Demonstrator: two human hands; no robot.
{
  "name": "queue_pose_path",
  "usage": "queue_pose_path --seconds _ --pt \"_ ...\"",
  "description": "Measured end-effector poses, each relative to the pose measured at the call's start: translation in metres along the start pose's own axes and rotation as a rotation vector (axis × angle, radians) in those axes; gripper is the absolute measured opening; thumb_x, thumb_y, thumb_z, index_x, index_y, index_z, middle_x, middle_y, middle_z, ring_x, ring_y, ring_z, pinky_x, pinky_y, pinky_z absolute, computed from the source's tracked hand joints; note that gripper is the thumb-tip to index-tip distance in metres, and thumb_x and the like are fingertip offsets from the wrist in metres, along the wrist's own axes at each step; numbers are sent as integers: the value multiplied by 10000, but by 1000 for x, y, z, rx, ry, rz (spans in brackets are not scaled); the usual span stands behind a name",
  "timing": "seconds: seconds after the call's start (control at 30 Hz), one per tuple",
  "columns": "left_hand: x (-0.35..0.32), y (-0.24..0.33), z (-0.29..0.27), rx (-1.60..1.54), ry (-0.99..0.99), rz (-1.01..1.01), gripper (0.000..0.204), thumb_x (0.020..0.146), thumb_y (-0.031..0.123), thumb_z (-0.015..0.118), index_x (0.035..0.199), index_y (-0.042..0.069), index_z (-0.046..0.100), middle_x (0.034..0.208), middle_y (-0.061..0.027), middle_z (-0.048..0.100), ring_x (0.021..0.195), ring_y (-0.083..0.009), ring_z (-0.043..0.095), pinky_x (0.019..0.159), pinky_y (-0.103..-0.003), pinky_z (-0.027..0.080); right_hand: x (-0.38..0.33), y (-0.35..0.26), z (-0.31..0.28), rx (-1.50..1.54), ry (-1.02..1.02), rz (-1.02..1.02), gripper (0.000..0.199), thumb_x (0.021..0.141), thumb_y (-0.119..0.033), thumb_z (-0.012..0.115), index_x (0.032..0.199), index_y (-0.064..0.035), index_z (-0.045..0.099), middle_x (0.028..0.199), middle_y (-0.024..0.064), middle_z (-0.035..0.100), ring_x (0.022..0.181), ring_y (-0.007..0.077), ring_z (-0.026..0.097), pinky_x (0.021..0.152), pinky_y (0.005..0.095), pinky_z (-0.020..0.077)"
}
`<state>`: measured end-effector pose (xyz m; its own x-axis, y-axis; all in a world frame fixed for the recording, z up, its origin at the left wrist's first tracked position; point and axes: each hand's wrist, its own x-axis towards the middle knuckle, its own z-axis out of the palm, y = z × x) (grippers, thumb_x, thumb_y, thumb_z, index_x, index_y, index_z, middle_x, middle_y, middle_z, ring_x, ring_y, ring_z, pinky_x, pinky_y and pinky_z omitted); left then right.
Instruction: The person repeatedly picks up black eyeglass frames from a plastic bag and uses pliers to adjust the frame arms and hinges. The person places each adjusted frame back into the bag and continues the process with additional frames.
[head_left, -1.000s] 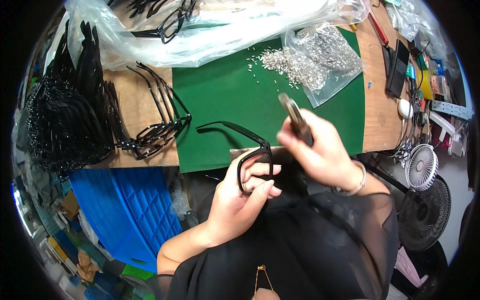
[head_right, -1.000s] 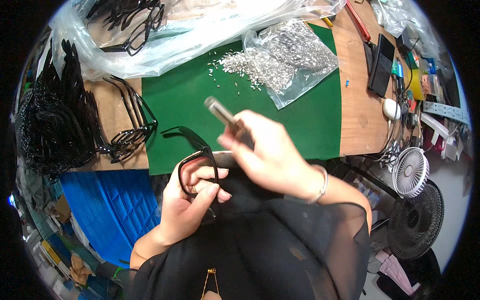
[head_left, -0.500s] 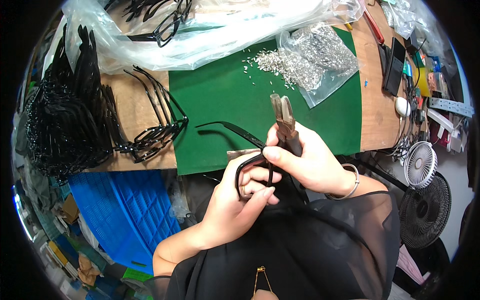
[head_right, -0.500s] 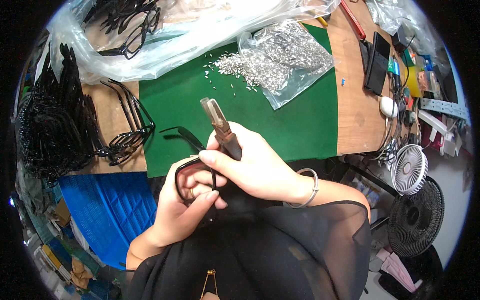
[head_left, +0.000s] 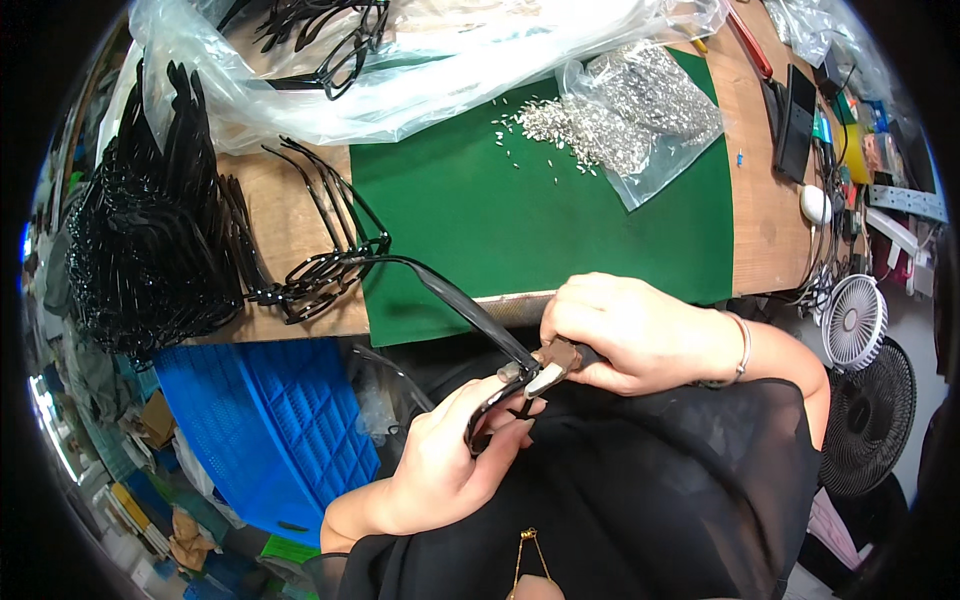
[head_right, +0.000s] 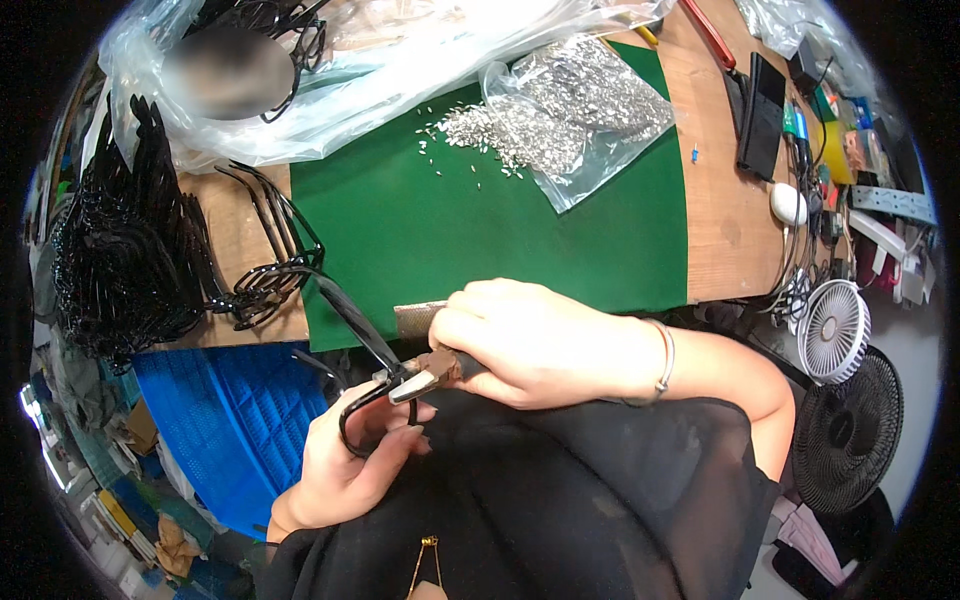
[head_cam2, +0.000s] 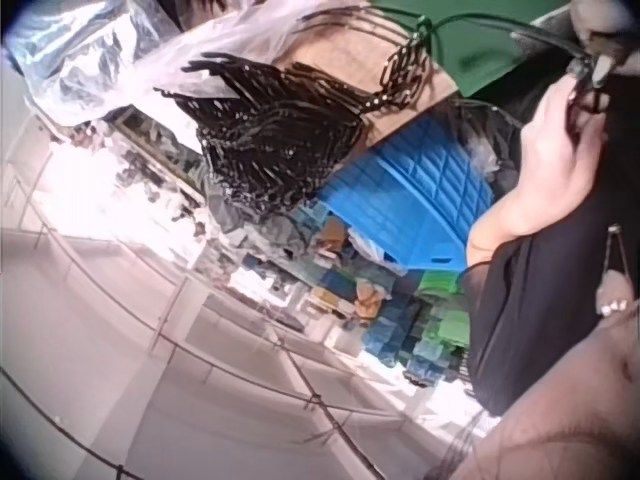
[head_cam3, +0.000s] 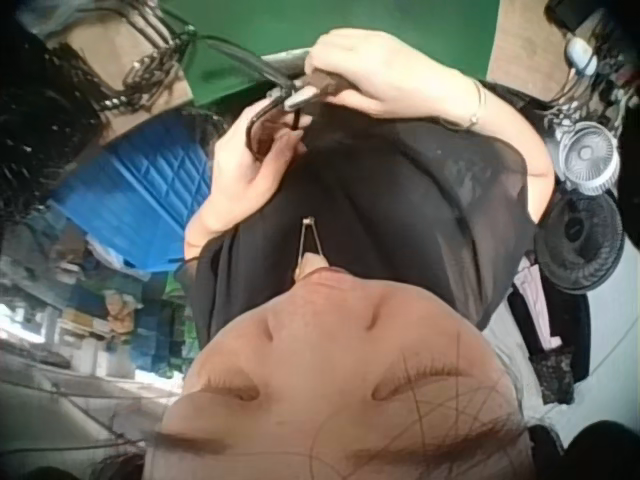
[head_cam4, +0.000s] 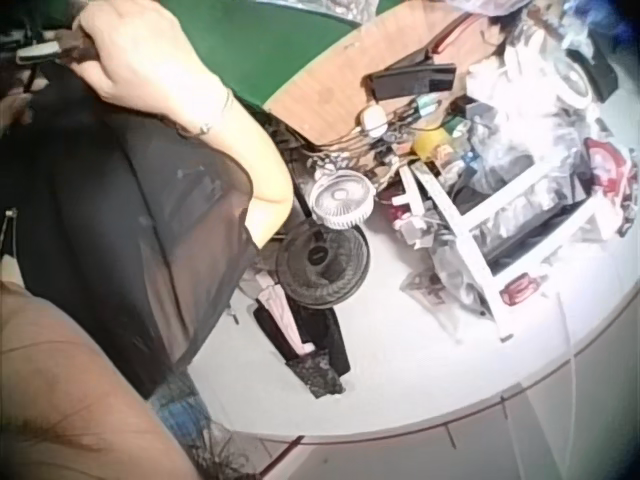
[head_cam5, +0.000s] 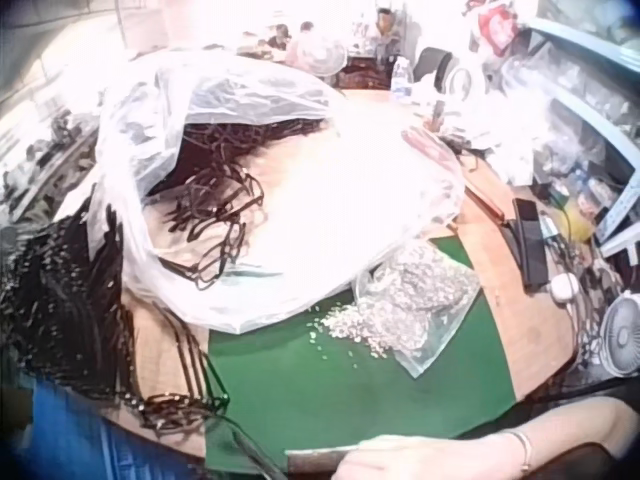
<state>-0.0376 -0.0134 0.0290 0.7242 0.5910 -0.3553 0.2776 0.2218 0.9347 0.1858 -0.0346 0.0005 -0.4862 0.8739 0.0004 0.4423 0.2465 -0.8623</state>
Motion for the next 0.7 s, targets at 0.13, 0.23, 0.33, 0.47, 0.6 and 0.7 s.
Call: queue_pose_path --seconds 0.13,0.23,0.33,0.47,0.6,0.7 --pt "5 -1 2 243 -7 118 342 722 -78 603 1051 -31 522 849 -147 584 683 -271 613 588 -296 496 2 8 3 -75 55 -111 211 692 -135 653 779 -61 475 723 93 511 701 263 531 633 358 428" --pt "13 -4 -2 379 -28 229 307 715 -79 606 1009 -35 532 842 -152 579 690 -293 605 590 -313 495 -1 16 10 -175 153 -157 238 658 -141 680 749 -63 473 689 77 509 666 246 539 620 346 434" --pt "17 -6 -4 434 -40 276 288 713 -81 607 988 -41 534 842 -153 578 698 -297 601 596 -320 493 -3 18 17 -206 174 -127 251 635 -133 689 734 -62 470 680 69 508 656 241 540 620 340 436" --pt "16 -10 -6 329 -16 159 289 748 -62 589 1028 -48 520 842 -152 577 694 -283 602 603 -311 489 2 17 18 -227 153 -39 248 633 -126 682 749 -61 473 720 76 513 706 250 538 659 346 429" --pt "21 -13 -18 143 63 9 278 823 -27 535 1093 -70 485 898 -120 604 697 -141 591 632 -247 489 2 19 12 -207 84 106 221 678 -135 668 782 -60 489 753 94 507 757 278 520 713 358 407" --pt "42 -14 -43 90 128 -50 295 857 5 502 1136 -84 465 964 -123 601 768 -106 575 659 -232 487 5 24 11 -250 84 267 204 721 -143 663 804 -52 500 763 100 514 752 276 517 710 352 407"
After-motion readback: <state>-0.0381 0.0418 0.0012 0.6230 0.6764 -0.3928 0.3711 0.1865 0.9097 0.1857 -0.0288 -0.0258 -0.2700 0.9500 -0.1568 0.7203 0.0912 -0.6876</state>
